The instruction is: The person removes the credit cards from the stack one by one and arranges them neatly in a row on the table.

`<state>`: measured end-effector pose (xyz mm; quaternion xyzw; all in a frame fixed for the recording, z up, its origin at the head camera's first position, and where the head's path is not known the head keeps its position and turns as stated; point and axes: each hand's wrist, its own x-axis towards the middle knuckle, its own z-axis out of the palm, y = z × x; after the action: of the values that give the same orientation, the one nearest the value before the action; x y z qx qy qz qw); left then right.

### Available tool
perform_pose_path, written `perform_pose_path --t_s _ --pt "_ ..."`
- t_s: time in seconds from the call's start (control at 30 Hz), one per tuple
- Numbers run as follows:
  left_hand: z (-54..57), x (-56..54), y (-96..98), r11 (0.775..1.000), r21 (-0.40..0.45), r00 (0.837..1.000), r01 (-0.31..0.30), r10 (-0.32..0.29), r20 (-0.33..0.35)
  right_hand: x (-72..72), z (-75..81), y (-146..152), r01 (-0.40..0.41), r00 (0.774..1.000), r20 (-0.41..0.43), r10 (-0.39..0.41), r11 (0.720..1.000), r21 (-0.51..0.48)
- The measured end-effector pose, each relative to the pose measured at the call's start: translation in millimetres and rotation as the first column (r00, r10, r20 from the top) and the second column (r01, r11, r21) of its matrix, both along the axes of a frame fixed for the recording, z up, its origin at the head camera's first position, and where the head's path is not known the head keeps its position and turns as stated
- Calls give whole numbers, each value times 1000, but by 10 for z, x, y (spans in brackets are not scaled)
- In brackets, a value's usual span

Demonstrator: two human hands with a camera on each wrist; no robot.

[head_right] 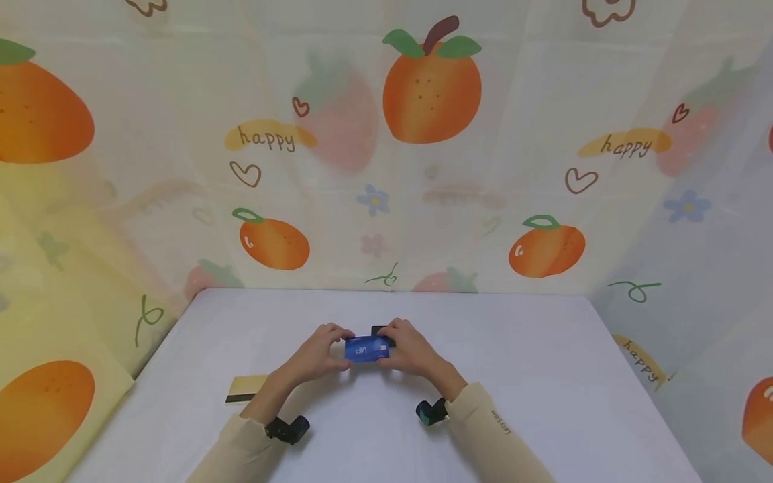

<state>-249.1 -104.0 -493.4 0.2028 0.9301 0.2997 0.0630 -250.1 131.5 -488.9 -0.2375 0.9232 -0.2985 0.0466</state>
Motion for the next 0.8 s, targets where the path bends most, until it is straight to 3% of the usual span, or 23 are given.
perform_pose_path --t_s 0.5,0.8 --pt "25 125 -225 995 29 995 -92 91 33 48 3 -253 -24 1000 3 24 1000 -10" --pt "-23 190 -381 993 62 994 -104 102 36 73 -54 -389 -51 998 -40 52 998 32"
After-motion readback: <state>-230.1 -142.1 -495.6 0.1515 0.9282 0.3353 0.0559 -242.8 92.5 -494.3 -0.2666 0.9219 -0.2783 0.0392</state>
